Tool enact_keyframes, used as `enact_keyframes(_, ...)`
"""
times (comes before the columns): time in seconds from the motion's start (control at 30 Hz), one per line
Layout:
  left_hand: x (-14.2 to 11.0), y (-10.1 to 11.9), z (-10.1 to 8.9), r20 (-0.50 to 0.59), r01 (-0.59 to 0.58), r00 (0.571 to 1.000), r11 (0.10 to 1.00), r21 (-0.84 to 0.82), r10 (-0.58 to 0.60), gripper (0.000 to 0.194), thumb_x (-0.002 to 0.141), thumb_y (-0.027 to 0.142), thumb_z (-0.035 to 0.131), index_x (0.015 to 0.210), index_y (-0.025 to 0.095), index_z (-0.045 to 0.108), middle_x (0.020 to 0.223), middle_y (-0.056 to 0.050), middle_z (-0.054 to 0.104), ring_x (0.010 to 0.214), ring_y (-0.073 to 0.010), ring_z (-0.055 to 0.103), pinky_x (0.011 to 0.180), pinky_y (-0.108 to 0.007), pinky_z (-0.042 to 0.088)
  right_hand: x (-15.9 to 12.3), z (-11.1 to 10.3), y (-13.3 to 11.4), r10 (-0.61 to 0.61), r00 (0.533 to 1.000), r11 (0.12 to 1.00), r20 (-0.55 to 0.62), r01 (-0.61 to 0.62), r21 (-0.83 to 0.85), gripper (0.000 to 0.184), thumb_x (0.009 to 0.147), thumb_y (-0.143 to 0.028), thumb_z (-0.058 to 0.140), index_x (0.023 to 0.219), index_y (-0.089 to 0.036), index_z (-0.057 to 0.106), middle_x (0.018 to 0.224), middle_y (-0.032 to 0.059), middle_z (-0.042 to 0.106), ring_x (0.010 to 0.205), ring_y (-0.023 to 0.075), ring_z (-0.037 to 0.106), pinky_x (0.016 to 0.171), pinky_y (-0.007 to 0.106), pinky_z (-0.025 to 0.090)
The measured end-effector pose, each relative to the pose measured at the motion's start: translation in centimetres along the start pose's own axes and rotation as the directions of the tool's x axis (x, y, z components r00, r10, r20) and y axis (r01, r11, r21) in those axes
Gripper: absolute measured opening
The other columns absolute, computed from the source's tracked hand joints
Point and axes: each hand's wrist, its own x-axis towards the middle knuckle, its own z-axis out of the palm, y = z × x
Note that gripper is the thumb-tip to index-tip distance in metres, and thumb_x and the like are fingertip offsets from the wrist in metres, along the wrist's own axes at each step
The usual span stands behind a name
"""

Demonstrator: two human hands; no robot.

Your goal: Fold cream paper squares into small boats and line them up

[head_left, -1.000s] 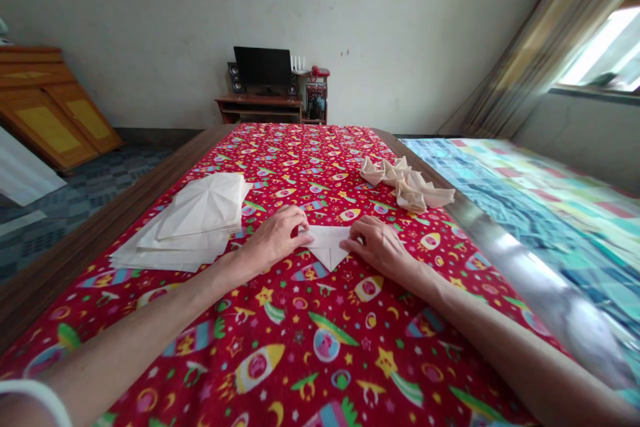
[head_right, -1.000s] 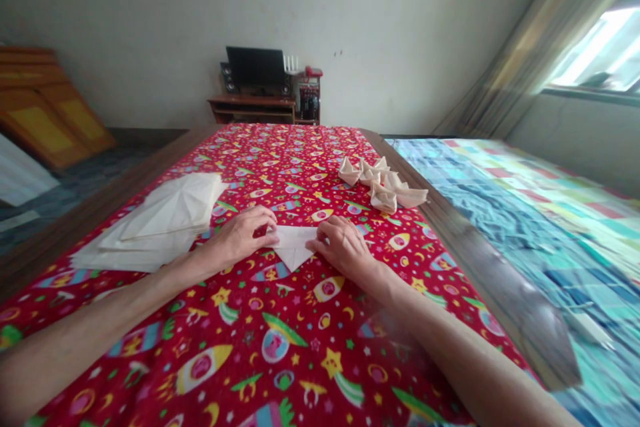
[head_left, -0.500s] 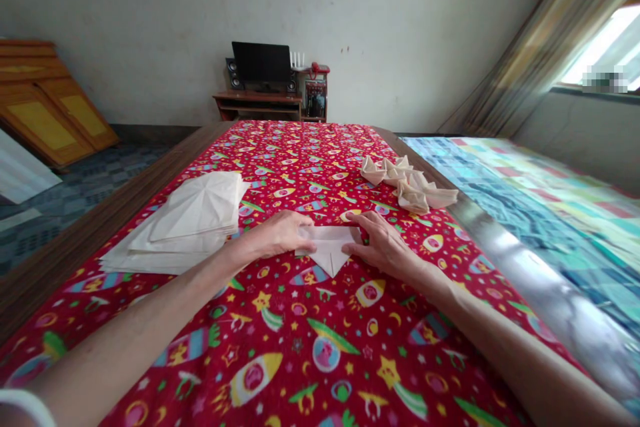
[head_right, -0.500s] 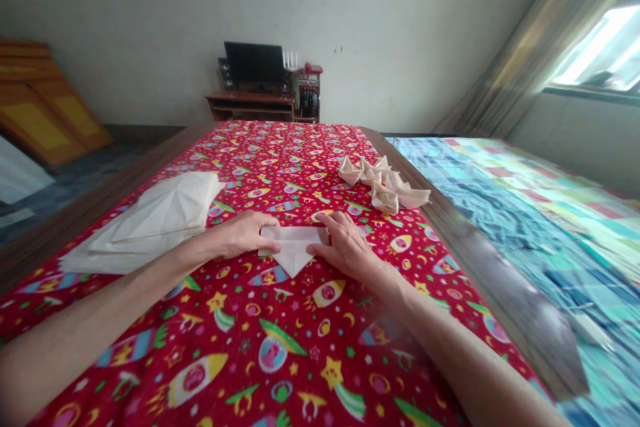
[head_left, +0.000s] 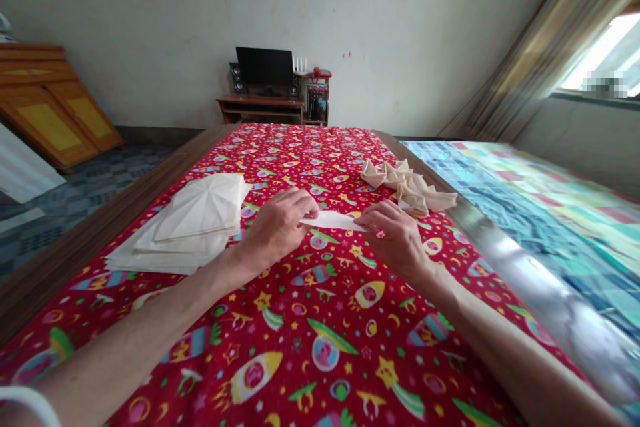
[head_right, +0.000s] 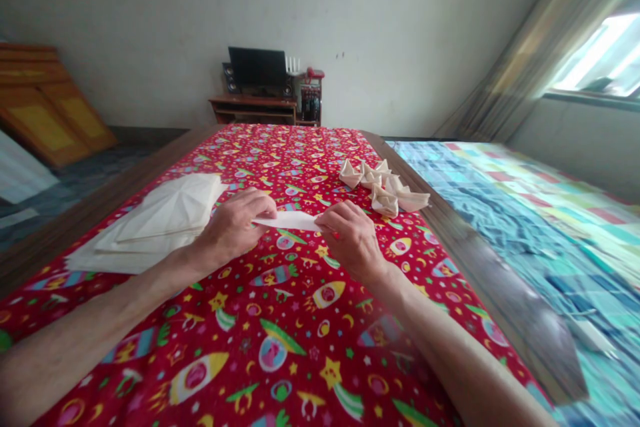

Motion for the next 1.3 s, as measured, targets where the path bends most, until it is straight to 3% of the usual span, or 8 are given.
enact_keyframes(0.1,-1.0,0.3,0.3,0.074,-0.112,0.992,0.976,0.188,0.100,0.015,0.080,0.004,0.049,0.079,0.018,0.055,0.080,-0.003,0.059,0.083,-0.0191,0.053,0.076,-0.031,0.040,-0.6,0.4,0.1,-0.152,0.982,0.968,0.110,0.170,-0.185,0.023,0.091,-0.022,0.044,0.077,-0.019,0.062,0.079,0.0059,0.063,0.074,0.0168,0.049,0.068,0.030,0.038)
enact_keyframes(0.2,-2.5,0.2,1.2,0.188,-0.163,0.975,0.956,0.244,0.118,0.014,0.082,0.006,0.048,0.080,0.019,0.054,0.081,-0.002,0.058,0.080,-0.0196,0.052,0.072,-0.032,0.039,-1.5,1.4,0.4,-0.225,0.948,0.934,0.226,0.276,-0.227,0.024,0.092,-0.020,0.043,0.076,-0.018,0.060,0.076,0.0052,0.060,0.072,0.0164,0.046,0.064,0.029,0.035)
enact_keyframes(0.33,-3.9,0.4,1.5,0.296,-0.145,0.952,0.968,0.207,0.079,0.012,0.087,0.010,0.048,0.087,0.019,0.055,0.086,-0.001,0.058,0.083,-0.0190,0.053,0.074,-0.032,0.040,-2.0,1.8,0.4,-0.222,0.921,0.933,0.320,0.296,-0.205,0.024,0.092,-0.018,0.044,0.075,-0.016,0.060,0.076,0.0051,0.057,0.072,0.0160,0.044,0.060,0.028,0.034)
enact_keyframes(0.47,-4.6,0.7,1.0,0.323,-0.112,0.945,0.978,0.177,0.050,0.010,0.088,0.014,0.051,0.092,0.019,0.058,0.090,-0.002,0.059,0.088,-0.0190,0.053,0.079,-0.032,0.042,-2.1,1.3,0.3,-0.206,0.907,0.949,0.367,0.276,-0.151,0.024,0.092,-0.015,0.043,0.079,-0.016,0.063,0.078,0.0061,0.059,0.074,0.0158,0.048,0.061,0.026,0.038)
enact_keyframes(0.63,-5.2,0.2,1.4,0.261,-0.032,0.965,0.993,0.112,0.001,0.012,0.090,0.020,0.051,0.084,0.017,0.062,0.086,-0.003,0.061,0.085,-0.0172,0.056,0.078,-0.030,0.044,-3.0,0.8,1.0,-0.139,0.922,0.990,0.362,0.135,0.036,0.022,0.093,-0.024,0.045,0.092,-0.018,0.066,0.091,0.0079,0.062,0.083,0.0155,0.055,0.069,0.026,0.045)
enact_keyframes(0.8,-5.3,-1.2,2.3,0.170,0.160,0.975,0.981,-0.106,-0.141,0.016,0.087,0.022,0.057,0.073,0.016,0.061,0.080,-0.002,0.061,0.078,-0.0142,0.058,0.074,-0.025,0.045,-3.0,0.8,1.5,0.065,0.927,0.977,0.369,-0.135,0.168,0.025,0.091,-0.030,0.049,0.080,-0.017,0.067,0.085,0.0054,0.064,0.073,0.0125,0.058,0.065,0.022,0.044)
enact_keyframes(1.0,-4.9,-2.1,2.8,0.148,0.242,0.963,0.964,-0.109,-0.225,0.024,0.090,0.025,0.051,0.068,0.016,0.058,0.076,-0.002,0.058,0.073,-0.0135,0.056,0.069,-0.025,0.043,-2.3,1.6,1.3,0.295,0.892,0.953,0.341,-0.302,-0.035,0.029,0.089,-0.034,0.050,0.070,-0.016,0.062,0.065,0.0009,0.061,0.058,0.0107,0.052,0.055,0.021,0.033)
enact_keyframes(1.3,-4.3,-0.9,2.6,0.222,0.249,0.933,0.955,0.162,-0.282,0.023,0.091,0.025,0.045,0.070,0.017,0.053,0.083,-0.003,0.053,0.079,-0.0157,0.055,0.071,-0.027,0.042,-1.7,1.8,0.5,0.349,0.862,0.927,0.368,-0.260,-0.270,0.030,0.089,-0.031,0.045,0.065,-0.017,0.056,0.065,0.0020,0.060,0.058,0.0108,0.050,0.055,0.024,0.026)
